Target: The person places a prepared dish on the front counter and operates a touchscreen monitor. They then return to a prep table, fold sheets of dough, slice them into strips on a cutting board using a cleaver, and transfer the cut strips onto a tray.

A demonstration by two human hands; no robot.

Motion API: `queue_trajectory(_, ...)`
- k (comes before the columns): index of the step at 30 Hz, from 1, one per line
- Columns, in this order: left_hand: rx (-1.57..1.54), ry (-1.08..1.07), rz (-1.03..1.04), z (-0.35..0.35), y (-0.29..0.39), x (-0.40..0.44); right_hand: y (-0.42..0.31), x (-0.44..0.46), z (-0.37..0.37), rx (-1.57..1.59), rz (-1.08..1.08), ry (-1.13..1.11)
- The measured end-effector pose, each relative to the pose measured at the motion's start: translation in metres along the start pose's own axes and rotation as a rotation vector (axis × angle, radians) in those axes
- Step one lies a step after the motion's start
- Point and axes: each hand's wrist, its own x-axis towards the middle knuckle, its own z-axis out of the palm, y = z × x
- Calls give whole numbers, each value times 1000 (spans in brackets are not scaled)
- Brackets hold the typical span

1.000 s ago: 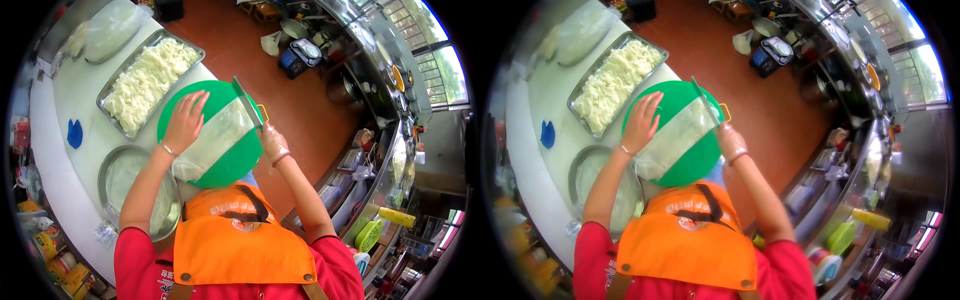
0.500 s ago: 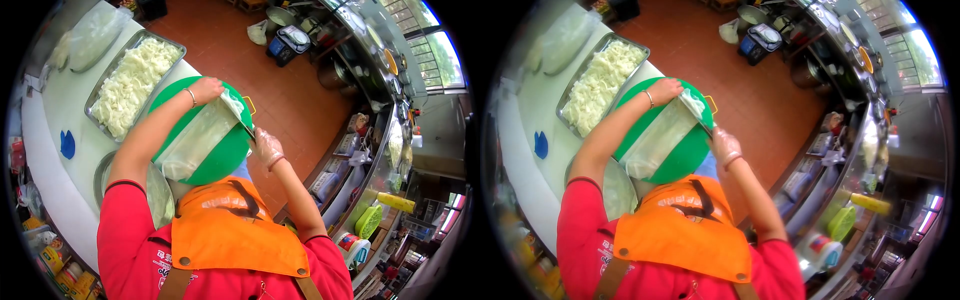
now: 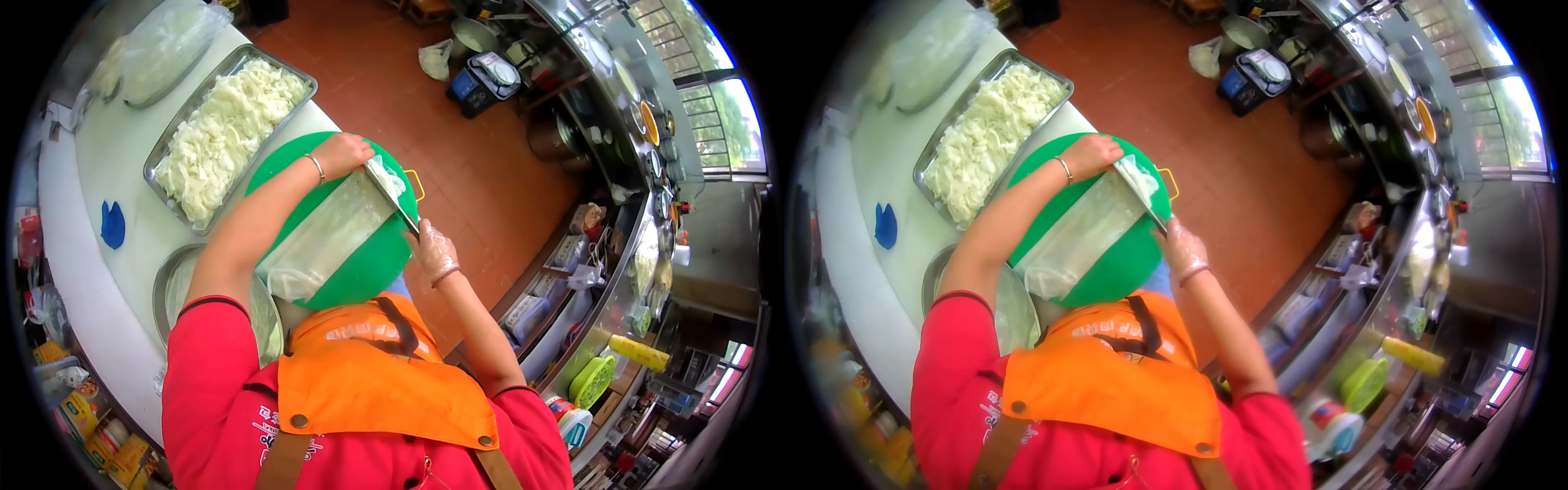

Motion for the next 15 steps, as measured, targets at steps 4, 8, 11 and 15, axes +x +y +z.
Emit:
queue_trajectory(4, -47, 14, -33, -11, 4, -10, -10, -11, -18, -26, -31, -9)
queue_trajectory(8, -48, 14, -49, -13, 12, -27, -10, -8, 8, -58, -18, -67)
queue_trajectory(11, -44, 38, -52, -8, 12, -33, -24, -15, -9, -47, -19, -44)
queue_trajectory(15, -48, 39, -75, -14, 22, -35, -22, -34, -11, -36, 0, 1)
